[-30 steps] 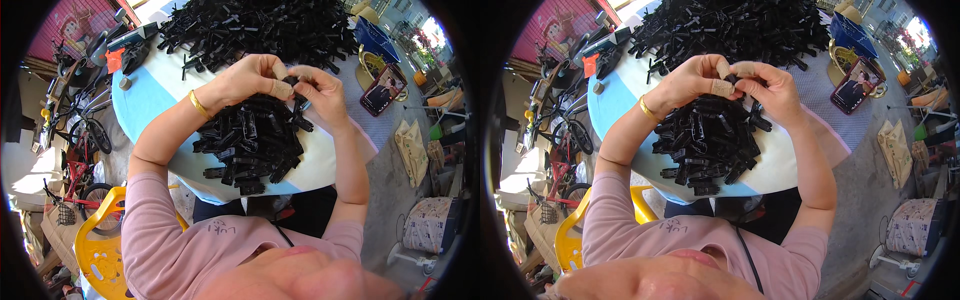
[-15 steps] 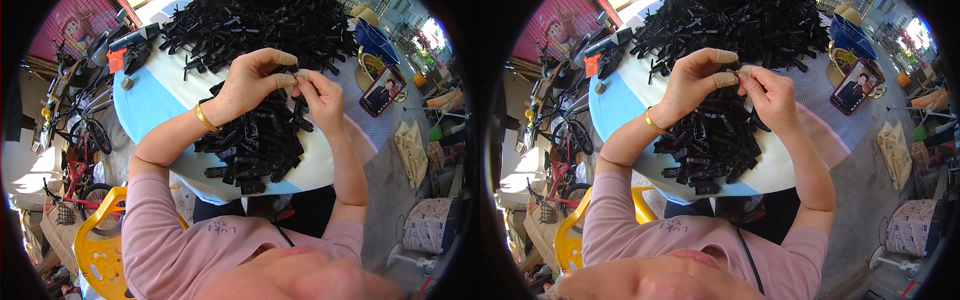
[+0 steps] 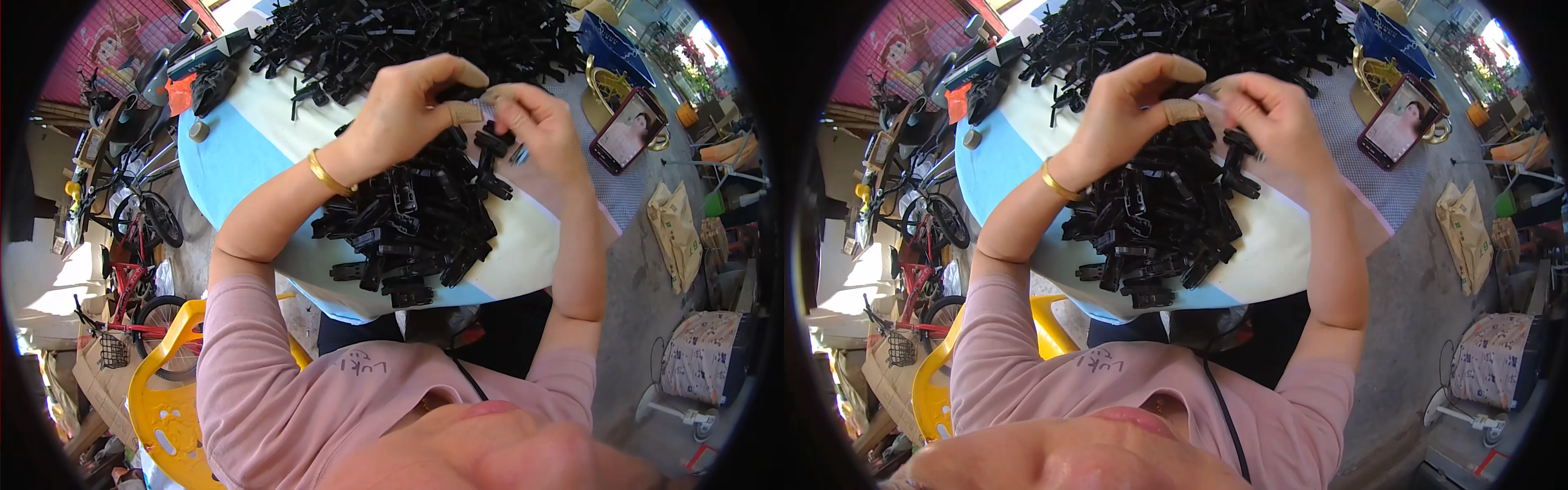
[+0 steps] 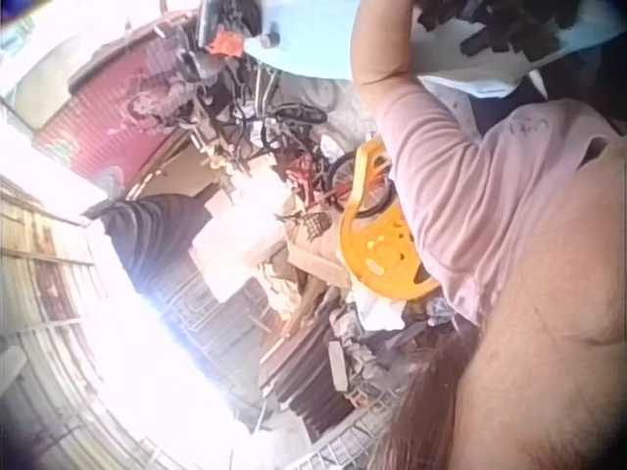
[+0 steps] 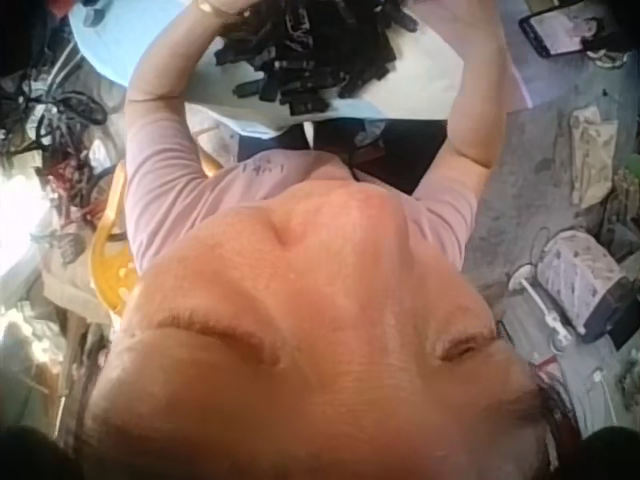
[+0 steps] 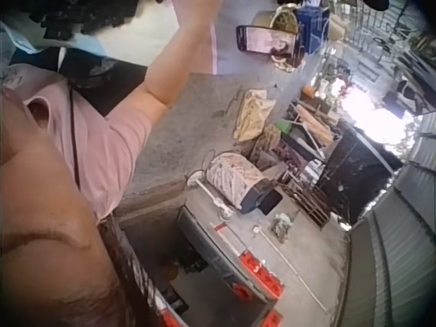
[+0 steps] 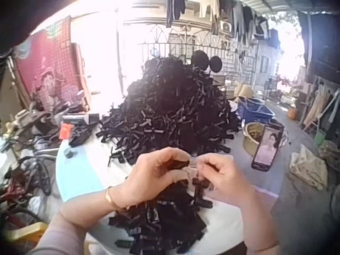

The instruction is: Applying small pieces of tape to black plastic components at a workbench.

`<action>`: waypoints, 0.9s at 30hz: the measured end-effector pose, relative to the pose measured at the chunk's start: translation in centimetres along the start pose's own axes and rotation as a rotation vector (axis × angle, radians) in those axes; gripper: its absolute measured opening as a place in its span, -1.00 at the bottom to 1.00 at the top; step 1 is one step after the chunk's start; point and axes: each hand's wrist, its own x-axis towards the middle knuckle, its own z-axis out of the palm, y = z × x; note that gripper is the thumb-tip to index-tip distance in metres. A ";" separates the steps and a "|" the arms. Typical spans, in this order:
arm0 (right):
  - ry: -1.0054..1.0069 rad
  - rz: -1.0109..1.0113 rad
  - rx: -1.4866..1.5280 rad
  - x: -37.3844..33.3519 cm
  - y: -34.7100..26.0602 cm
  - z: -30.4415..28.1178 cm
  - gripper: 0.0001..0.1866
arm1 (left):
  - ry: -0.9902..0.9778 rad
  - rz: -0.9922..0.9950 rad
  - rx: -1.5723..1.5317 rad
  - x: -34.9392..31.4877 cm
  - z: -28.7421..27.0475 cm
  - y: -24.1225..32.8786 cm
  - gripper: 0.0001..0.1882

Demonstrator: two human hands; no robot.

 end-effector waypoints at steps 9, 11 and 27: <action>-0.141 0.185 -0.944 1.3 5.3 -3.2 -0.68 | -0.781 0.327 0.127 0.6 -2.5 1.2 -0.58; -0.142 0.205 -1.031 1.2 5.6 -3.5 -0.68 | -0.687 0.230 0.059 1.0 -2.7 0.6 -0.61; 0.369 -0.007 -0.811 2.9 8.7 -3.6 -0.75 | -0.415 0.549 1.245 7.8 1.8 -9.3 -0.67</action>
